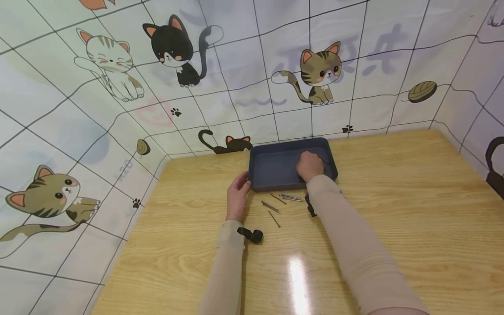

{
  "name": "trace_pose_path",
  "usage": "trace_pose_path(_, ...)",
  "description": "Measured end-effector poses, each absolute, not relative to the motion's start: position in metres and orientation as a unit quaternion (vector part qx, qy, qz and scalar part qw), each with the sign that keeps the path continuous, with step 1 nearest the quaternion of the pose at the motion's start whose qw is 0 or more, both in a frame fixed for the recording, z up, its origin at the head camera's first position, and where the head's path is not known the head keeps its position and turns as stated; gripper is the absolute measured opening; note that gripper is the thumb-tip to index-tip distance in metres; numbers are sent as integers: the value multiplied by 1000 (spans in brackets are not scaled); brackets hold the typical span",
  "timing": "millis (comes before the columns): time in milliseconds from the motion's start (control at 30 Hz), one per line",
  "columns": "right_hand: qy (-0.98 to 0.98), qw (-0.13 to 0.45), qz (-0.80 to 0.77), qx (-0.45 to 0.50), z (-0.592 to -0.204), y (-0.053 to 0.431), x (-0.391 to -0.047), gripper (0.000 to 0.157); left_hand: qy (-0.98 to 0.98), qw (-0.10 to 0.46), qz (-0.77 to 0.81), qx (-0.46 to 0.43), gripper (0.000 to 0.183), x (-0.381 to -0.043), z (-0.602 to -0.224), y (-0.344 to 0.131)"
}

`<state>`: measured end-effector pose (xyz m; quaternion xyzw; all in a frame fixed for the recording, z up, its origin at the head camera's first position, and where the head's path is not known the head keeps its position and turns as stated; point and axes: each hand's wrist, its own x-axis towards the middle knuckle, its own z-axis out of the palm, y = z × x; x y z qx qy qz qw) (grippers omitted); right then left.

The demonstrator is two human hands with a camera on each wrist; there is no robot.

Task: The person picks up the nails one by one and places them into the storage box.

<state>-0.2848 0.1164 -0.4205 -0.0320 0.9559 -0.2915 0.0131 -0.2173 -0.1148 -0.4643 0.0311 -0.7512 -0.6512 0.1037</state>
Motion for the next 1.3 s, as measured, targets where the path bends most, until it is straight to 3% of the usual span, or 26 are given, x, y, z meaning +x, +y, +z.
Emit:
trace_pose_path(200,956,2,-289,-38,-418,118,-281,44,-757,113,-643,33,36,-221,-473,-113)
trace_pose_path(633,958,-9,-283,-48,-414,124,-280,45,-755,111,-646,17,38,-204,-446,-107)
trace_pose_path(867,954,-11,-294,-55,-406,129,-281,23,-762,119,-637,9,38,-206,-448,-111)
trace_pose_path(1133,946,-17,-313,-80,-394,142,-274,29,-761,126,-636,24,35,-222,-472,-115)
trace_pose_path(1300,941,-24,-326,-85,-389,147,-267,29,-750,120,-650,18,35,-216,-461,-113)
